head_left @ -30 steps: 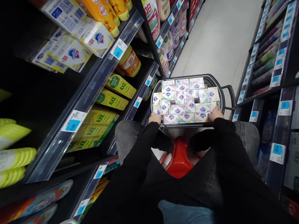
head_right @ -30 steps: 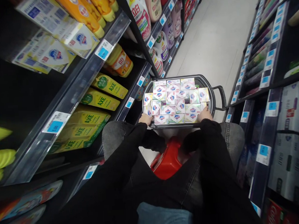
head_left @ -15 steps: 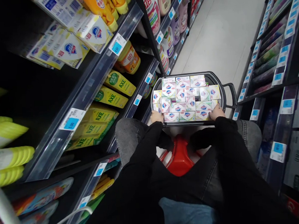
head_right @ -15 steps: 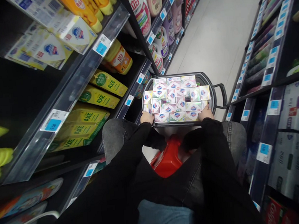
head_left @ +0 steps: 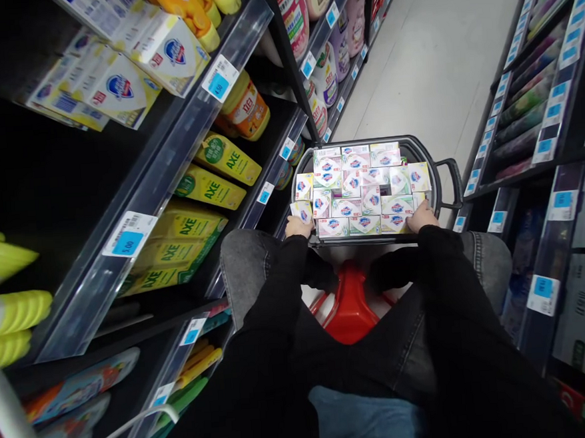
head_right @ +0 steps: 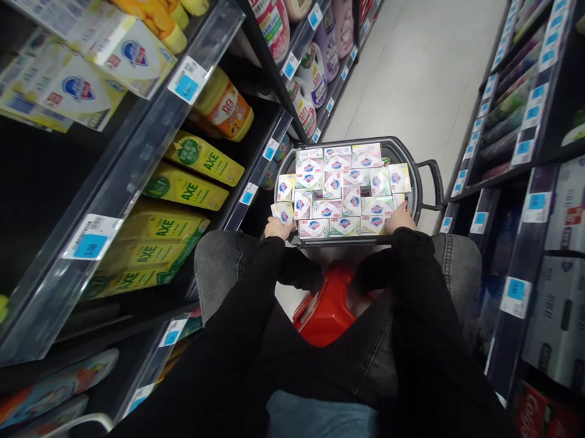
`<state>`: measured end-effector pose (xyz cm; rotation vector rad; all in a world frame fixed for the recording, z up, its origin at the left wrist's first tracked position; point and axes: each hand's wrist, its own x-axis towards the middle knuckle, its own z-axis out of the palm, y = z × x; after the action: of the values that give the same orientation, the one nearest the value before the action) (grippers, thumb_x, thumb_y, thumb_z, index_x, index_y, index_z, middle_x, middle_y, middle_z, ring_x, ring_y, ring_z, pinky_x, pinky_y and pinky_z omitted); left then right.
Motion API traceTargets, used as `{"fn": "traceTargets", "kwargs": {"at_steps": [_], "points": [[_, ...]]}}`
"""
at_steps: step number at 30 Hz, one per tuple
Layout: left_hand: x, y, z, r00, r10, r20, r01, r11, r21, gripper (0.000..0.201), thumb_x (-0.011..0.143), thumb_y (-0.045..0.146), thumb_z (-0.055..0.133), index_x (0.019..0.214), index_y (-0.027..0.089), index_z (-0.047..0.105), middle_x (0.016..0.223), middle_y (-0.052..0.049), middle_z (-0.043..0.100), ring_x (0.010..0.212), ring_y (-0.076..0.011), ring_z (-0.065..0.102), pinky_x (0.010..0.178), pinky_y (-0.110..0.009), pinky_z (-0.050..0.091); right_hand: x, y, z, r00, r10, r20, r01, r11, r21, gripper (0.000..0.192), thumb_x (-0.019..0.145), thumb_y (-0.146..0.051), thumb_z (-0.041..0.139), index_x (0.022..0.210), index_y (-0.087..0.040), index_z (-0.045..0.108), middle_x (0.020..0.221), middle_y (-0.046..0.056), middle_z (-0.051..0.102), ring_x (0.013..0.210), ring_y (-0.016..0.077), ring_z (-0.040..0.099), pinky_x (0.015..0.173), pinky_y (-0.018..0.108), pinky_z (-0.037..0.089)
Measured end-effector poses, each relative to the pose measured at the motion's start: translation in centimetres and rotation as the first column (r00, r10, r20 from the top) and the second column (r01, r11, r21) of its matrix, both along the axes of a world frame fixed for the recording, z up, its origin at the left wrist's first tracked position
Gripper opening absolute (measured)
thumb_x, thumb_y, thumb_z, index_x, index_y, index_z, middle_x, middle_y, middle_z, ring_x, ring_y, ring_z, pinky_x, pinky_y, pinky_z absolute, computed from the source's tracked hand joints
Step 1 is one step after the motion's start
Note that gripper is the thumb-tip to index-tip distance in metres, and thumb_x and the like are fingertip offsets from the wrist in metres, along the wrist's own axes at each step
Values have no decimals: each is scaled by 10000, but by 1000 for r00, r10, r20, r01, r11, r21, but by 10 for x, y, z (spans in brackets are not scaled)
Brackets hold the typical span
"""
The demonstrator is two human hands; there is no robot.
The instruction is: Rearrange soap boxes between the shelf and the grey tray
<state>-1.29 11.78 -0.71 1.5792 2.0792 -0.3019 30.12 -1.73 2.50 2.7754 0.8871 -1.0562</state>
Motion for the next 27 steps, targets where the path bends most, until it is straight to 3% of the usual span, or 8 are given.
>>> {"fn": "traceTargets", "kwargs": {"at_steps": [9, 18, 22, 27], "points": [[27, -11, 9, 1000, -27, -12, 28, 999, 40, 607, 815, 305, 670, 1267, 18, 383, 1184, -286, 609, 1117, -315, 628, 891, -350, 468, 3, -4, -4, 999, 32, 1, -32, 999, 15, 907, 866, -319, 542, 1520, 23, 15, 1424, 320, 370, 1273, 351, 491, 1055, 442, 407], [-4, -9, -4, 994, -92, 58, 91, 996, 23, 600, 806, 397, 701, 1217, 128, 358, 1250, -209, 595, 1145, -285, 613, 885, -312, 471, 3, -4, -5, 1000, 31, 0, -31, 999, 12, 934, 857, -322, 563, 1527, 11, 4, 1457, 303, 342, 1294, 347, 476, 1081, 436, 395], [-1, -12, -4, 993, -101, 58, 98, 994, 56, 698, 724, 371, 780, 1213, 129, 345, 1273, -205, 566, 1153, -284, 603, 890, -305, 470, 0, 2, -3, 1000, 0, -2, 0, 1000, -25, 957, 838, -292, 570, 1518, 43, -14, 1473, 328, 302, 1302, 354, 462, 1084, 455, 389], [11, -16, -2, 994, -102, 29, 99, 991, 85, 617, 799, 361, 704, 1240, 119, 347, 1271, -225, 556, 1155, -293, 603, 917, -332, 458, 0, 2, -2, 1000, -8, -14, 7, 999, -32, 977, 827, -308, 579, 1519, 32, -21, 1479, 326, 295, 1301, 366, 460, 1089, 463, 380]]}}
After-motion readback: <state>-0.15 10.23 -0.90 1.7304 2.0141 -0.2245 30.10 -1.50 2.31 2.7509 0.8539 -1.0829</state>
